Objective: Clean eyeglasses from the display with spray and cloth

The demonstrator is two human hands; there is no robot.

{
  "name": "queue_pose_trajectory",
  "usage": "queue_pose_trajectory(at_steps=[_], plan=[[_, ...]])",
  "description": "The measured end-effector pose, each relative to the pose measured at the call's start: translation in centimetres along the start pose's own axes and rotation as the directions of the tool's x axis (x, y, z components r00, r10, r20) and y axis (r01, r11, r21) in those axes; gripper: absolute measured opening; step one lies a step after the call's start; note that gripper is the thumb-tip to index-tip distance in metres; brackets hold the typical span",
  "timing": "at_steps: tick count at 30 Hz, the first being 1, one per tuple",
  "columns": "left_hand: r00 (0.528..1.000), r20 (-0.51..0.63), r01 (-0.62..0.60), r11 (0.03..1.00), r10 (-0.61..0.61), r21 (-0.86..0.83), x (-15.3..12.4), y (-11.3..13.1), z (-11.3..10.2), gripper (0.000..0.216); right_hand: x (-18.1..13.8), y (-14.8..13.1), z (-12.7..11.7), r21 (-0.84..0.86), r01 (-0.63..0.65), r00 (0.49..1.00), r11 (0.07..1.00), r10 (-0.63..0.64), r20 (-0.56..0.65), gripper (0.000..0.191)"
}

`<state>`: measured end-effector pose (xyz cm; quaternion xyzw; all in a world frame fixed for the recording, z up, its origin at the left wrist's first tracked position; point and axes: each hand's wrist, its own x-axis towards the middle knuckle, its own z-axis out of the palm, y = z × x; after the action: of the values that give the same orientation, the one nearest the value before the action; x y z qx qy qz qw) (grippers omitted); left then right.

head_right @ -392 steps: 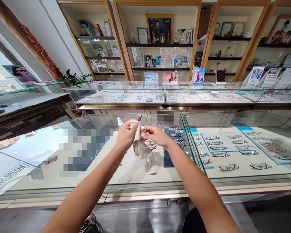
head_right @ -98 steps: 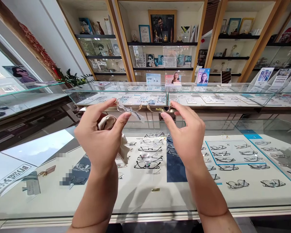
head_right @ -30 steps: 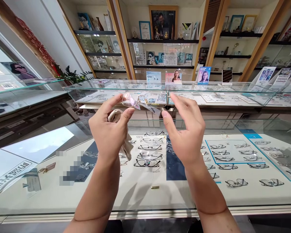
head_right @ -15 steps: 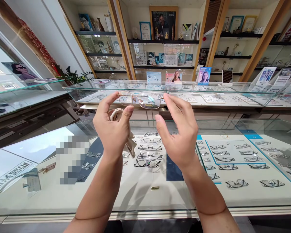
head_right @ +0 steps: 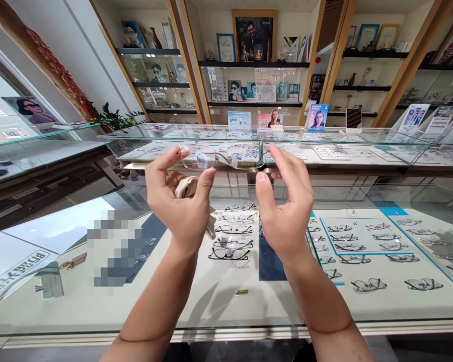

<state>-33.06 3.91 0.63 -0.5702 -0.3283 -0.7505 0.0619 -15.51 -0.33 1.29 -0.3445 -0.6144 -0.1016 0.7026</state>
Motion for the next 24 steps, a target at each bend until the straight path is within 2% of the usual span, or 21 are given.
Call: queue_pose_trajectory(at_steps=[10, 14, 18, 24], plan=[[1.000, -0.022, -0.009, 1.000, 0.009, 0.015, 0.0, 0.8, -0.3, 0.049, 0.0, 0.2, 0.1, -0.002, -0.052, 0.999, 0.999, 0.052, 0.000, 0.046], [0.999, -0.035, 0.017, 1.000, -0.016, 0.010, 0.1, 0.7, -0.3, 0.051, 0.1, 0.0, 0.2, 0.052, -0.095, 0.995, 0.994, 0.094, 0.014, 0.044], [0.998, -0.049, 0.035, 0.999, -0.035, -0.009, 0.2, 0.7, -0.3, 0.051, 0.1, -0.1, 0.3, 0.033, -0.130, 0.991, 0.991, 0.128, 0.046, 0.044], [0.990, 0.022, 0.144, 0.989, -0.143, -0.047, 0.6, 1.1, -0.6, 0.053, 0.0, -0.5, 0.4, 0.014, -0.090, 0.996, 0.996, 0.089, 0.016, 0.042]])
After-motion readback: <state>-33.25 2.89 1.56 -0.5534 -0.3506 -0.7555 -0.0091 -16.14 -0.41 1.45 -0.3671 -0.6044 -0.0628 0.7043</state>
